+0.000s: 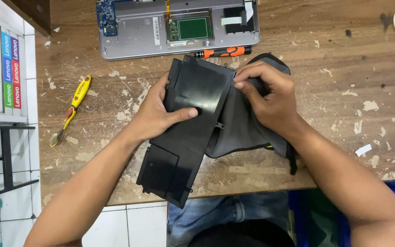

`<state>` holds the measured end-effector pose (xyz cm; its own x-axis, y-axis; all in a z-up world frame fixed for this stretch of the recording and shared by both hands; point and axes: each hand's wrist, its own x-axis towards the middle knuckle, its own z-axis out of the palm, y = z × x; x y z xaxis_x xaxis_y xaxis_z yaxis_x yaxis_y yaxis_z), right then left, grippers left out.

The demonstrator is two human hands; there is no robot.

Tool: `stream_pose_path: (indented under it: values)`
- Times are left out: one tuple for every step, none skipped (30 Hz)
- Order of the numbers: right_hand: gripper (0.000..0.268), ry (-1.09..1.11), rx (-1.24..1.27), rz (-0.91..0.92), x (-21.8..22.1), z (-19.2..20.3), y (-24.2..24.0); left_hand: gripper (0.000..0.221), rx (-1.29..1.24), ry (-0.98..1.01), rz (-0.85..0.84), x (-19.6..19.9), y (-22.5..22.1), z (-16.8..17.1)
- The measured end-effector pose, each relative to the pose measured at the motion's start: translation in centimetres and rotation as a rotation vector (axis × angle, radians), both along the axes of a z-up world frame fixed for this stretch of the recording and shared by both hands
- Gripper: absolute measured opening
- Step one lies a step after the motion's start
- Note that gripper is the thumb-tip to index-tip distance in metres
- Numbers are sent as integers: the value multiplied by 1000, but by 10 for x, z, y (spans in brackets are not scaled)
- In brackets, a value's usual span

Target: Cleaning the connectors and casing of a laptop battery using a microfiber cloth on a repair bench.

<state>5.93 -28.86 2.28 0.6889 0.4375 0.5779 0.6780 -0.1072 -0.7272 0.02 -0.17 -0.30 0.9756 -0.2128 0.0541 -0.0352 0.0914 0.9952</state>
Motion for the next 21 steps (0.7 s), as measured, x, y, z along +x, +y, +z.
stream_pose_path:
  values:
    - [1, -1, 0, -1, -4, 0, 3, 73, 0, -1, -1, 0, 0, -1]
    - [1, 5, 1, 0, -9, 1, 6, 73, 4, 2, 8, 0, 0, -2]
    - [2, 9, 5, 4, -13, 1, 11, 73, 11, 4, 19, 1, 0, -3]
    - [2, 7, 8, 4, -13, 2, 11, 73, 13, 2, 19, 1, 2, -2]
    - [3, 2, -14, -19, -14, 4, 10, 76, 22, 11, 12, 1, 2, -2]
    - [5, -4, -36, -42, -15, 4, 10, 78, 31, 20, 5, 1, 3, -3]
    - [5, -4, -37, -44, -11, 2, 7, 78, 30, 20, 4, 1, 1, -1]
    - [2, -48, -14, -67, -7, 1, 4, 80, 49, 20, -5, 1, 0, 1]
    - [1, -92, 11, -89, -3, -1, 2, 82, 70, 18, -12, 1, -1, 4]
    - [1, -93, 11, -89, -3, -1, 2, 82, 70, 18, -12, 0, 0, 2]
    - [2, -93, 16, -97, -2, -1, 1, 80, 77, 20, -10, 0, 0, 1]
    - [3, -94, 21, -105, -2, -1, 0, 79, 84, 22, -8, 0, 0, 0]
    - [3, -95, 22, -106, -4, -1, 3, 79, 85, 21, -9, 0, 1, 0]
    - [3, -82, 38, -104, -7, 0, 6, 80, 76, 31, -16, 0, 1, 0]
    - [3, -69, 53, -105, -10, 0, 8, 82, 66, 40, -25, 0, 1, 0]
    - [3, -70, 54, -108, -13, 1, 11, 82, 67, 39, -28, 2, 2, -1]
    - [3, -45, 47, -99, -17, 2, 14, 79, 56, 51, -36, 3, 3, -2]
    - [5, -19, 40, -90, -21, 3, 16, 77, 46, 62, -43, 4, 3, -4]
    - [5, -16, 43, -95, -19, 3, 16, 77, 49, 65, -48, 5, 4, -3]
    - [4, -13, 49, -93, -17, 2, 15, 77, 54, 61, -52, 6, 5, -3]
    - [4, -9, 52, -96, -16, 2, 12, 77, 56, 56, -60, 7, 4, -3]
